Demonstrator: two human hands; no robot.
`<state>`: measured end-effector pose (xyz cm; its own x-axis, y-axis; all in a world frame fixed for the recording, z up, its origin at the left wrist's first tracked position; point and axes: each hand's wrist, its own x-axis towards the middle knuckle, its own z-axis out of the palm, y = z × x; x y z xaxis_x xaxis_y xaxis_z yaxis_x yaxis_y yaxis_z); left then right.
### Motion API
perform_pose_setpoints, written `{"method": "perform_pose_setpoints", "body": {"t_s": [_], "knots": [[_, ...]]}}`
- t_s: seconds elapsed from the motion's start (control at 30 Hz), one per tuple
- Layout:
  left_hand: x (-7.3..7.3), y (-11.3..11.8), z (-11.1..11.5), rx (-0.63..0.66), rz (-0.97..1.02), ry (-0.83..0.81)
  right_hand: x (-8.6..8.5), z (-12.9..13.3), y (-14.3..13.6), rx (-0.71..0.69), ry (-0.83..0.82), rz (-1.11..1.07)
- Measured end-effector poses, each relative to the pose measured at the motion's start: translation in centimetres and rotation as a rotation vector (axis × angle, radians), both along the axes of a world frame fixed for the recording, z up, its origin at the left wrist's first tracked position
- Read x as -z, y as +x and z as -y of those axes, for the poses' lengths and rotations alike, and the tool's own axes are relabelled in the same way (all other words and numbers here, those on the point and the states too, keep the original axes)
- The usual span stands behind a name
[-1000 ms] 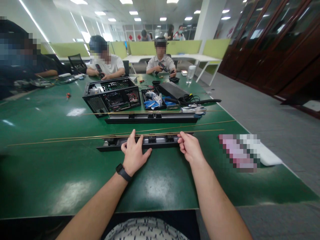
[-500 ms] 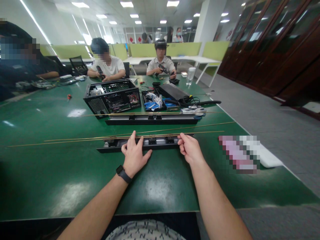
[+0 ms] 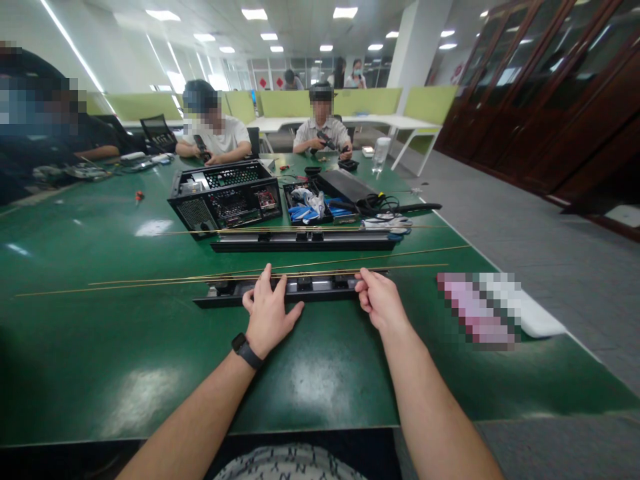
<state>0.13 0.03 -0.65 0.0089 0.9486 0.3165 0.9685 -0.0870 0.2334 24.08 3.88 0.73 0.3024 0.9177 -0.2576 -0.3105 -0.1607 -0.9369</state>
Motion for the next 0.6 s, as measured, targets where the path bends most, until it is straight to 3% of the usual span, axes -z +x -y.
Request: {"method": "perform_pose_setpoints", "body": {"t_s": [0.6], "knots": [[-0.17, 0.07, -0.02, -0.001, 0.009, -0.008, -0.08, 0.03, -0.09, 0.000, -0.003, 0.010]]}}
